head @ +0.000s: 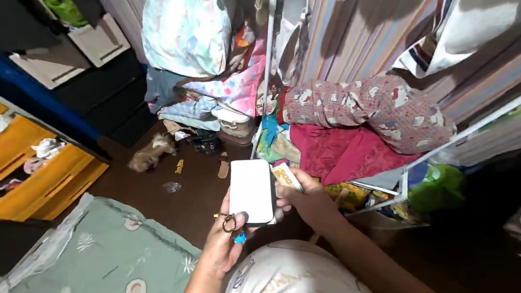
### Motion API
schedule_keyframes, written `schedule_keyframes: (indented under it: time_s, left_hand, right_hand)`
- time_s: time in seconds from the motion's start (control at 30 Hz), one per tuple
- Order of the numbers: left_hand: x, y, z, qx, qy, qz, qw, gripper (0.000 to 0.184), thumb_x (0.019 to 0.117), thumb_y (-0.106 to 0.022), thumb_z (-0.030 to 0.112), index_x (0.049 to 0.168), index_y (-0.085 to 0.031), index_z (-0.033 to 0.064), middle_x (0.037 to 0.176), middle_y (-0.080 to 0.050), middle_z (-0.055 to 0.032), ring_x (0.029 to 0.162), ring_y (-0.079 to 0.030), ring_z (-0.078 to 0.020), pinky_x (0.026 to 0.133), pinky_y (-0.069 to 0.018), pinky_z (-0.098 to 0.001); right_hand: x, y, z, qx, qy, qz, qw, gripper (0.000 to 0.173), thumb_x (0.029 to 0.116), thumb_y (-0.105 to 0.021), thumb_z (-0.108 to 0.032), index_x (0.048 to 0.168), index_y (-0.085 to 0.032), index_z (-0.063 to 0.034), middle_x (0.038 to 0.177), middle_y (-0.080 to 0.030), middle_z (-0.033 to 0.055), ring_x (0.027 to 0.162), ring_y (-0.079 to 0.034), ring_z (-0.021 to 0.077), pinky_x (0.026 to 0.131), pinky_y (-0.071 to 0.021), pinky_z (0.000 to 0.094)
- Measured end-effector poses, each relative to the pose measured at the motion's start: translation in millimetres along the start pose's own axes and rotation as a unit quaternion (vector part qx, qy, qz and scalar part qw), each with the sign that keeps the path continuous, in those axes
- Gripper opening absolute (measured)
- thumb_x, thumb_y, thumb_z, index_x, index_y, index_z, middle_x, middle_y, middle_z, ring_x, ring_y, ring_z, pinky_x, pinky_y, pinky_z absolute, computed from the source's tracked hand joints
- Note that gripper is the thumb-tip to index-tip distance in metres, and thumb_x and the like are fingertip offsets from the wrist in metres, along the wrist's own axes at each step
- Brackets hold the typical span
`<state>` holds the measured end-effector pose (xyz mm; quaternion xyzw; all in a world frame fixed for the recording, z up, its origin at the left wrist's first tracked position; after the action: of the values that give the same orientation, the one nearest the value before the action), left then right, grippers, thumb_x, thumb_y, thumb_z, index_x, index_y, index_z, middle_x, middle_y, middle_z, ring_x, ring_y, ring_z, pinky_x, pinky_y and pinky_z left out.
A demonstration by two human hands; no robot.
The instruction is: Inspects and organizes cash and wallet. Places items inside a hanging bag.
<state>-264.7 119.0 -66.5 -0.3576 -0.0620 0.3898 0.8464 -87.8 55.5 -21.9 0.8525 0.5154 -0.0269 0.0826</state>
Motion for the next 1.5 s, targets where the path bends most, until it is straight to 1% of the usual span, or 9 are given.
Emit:
schedule_keyframes:
  time_s: [0.2, 0.4, 0.57, 0.7, 0.87, 1.0, 1.2, 1.43, 1.5]
  left_hand:
    - [-23.8, -6.8, -12.7, 0.003, -0.003, -0.056, 0.998, 0.115, 0.0711, -0.093, 0.024, 0.160, -0.021, 0.0378, 0.137, -0.063, -0.0062, 0.117, -0.067, -0.0292, 0.100, -0.0573, -0.0504]
    - [-30.8, -23.0, -4.3, -0.028, -0.006, -0.255, 0.966, 0.090, 0.0923, -0.070, 0.020, 0.163, -0.018, 0.0417, 0.158, -0.044, -0.0030, 0.139, -0.050, -0.0275, 0.117, -0.0382, -0.0570]
    - [-19.8, -30.3, -5.7, 0.006, 0.000, -0.148, 0.989, 0.078, 0.0898, -0.074, 0.030, 0.157, -0.035, 0.0413, 0.142, -0.060, -0.0013, 0.121, -0.065, -0.0215, 0.103, -0.0541, -0.0477]
    - [-5.2, -34.5, -5.8, 0.024, 0.038, -0.044, 0.998, 0.108, 0.0759, -0.089, 0.038, 0.159, -0.021, 0.0284, 0.125, -0.067, -0.0112, 0.104, -0.072, -0.0301, 0.087, -0.0628, -0.0499]
    - [13.5, -28.4, -4.3, -0.059, 0.037, 0.089, 0.994, 0.034, 0.0997, -0.060, 0.024, 0.129, -0.053, 0.0091, 0.107, -0.071, -0.0136, 0.093, -0.073, -0.0223, 0.083, -0.0623, -0.0388]
    - [22.3, -36.4, 27.5, -0.033, -0.029, 0.042, 0.998, 0.049, 0.0972, -0.056, 0.010, 0.143, -0.041, 0.0197, 0.115, -0.068, -0.0058, 0.100, -0.070, -0.0167, 0.090, -0.0594, -0.0354]
    - [36.6, -58.6, 57.2, -0.024, -0.086, -0.013, 0.996, 0.058, 0.0892, -0.057, -0.001, 0.140, -0.040, 0.0204, 0.109, -0.068, -0.0040, 0.094, -0.071, -0.0142, 0.083, -0.0607, -0.0324]
    - [41.2, -89.1, 72.1, 0.074, -0.176, -0.058, 0.980, 0.070, 0.0839, -0.060, -0.012, 0.143, -0.032, 0.0147, 0.115, -0.066, -0.0025, 0.097, -0.070, -0.0110, 0.086, -0.0603, -0.0282]
    - [39.8, -95.8, 73.5, 0.108, -0.202, -0.083, 0.970, 0.075, 0.0816, -0.060, -0.013, 0.145, -0.030, 0.0113, 0.117, -0.066, -0.0026, 0.101, -0.070, -0.0108, 0.089, -0.0601, -0.0288]
  right_hand:
    - [-14.2, 5.4, 0.1, -0.033, 0.033, -0.005, 0.999, 0.030, 0.1017, -0.060, -0.008, 0.132, -0.063, -0.0072, 0.106, -0.072, 0.0045, 0.080, -0.072, 0.0103, 0.071, -0.0625, 0.0286]
    - [-23.2, 19.6, -0.6, -0.028, 0.065, 0.015, 0.997, 0.030, 0.1037, -0.056, -0.012, 0.133, -0.063, -0.0058, 0.106, -0.073, 0.0050, 0.081, -0.072, 0.0100, 0.073, -0.0626, 0.0293]
    - [-25.9, 28.3, 1.3, 0.013, 0.039, 0.029, 0.999, 0.037, 0.1019, -0.059, -0.015, 0.139, -0.057, -0.0088, 0.103, -0.070, 0.0030, 0.083, -0.068, 0.0082, 0.076, -0.0600, 0.0278]
    - [-27.7, 26.6, -5.8, 0.019, 0.079, 0.022, 0.996, 0.034, 0.0997, -0.061, -0.008, 0.134, -0.060, -0.0071, 0.096, -0.071, 0.0009, 0.079, -0.068, 0.0072, 0.072, -0.0599, 0.0258]
    - [-33.4, 14.9, -9.7, 0.048, 0.039, 0.026, 0.998, 0.029, 0.1006, -0.060, -0.005, 0.130, -0.062, -0.0026, 0.095, -0.073, 0.0053, 0.080, -0.072, 0.0126, 0.076, -0.0631, 0.0305]
    - [-32.1, 16.9, 2.5, 0.147, -0.046, 0.025, 0.988, 0.026, 0.0992, -0.060, -0.007, 0.125, -0.061, -0.0042, 0.095, -0.073, 0.0069, 0.081, -0.073, 0.0166, 0.075, -0.0627, 0.0331]
    - [-40.0, -4.8, -7.7, 0.085, 0.038, -0.150, 0.984, 0.020, 0.0932, -0.066, -0.003, 0.112, -0.071, -0.0047, 0.094, -0.076, 0.0041, 0.079, -0.073, 0.0125, 0.074, -0.0643, 0.0298]
    - [-34.0, -21.6, -10.5, 0.136, -0.027, -0.174, 0.975, 0.052, 0.0929, -0.066, -0.001, 0.142, -0.052, -0.0123, 0.093, -0.073, 0.0048, 0.078, -0.073, 0.0145, 0.073, -0.0635, 0.0300]
    - [-32.3, -27.3, -8.5, 0.150, -0.050, -0.206, 0.966, 0.049, 0.0929, -0.067, -0.005, 0.138, -0.050, -0.0137, 0.092, -0.073, 0.0051, 0.077, -0.073, 0.0152, 0.073, -0.0635, 0.0306]
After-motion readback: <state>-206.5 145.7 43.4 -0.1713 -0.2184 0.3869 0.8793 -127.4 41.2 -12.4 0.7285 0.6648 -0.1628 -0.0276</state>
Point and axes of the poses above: each hand's wrist, its own x-axis towards the middle knuckle, its own y-axis out of the back of the hand, z = x × y, the point moved 6 cm from there along x, towards the middle knuckle
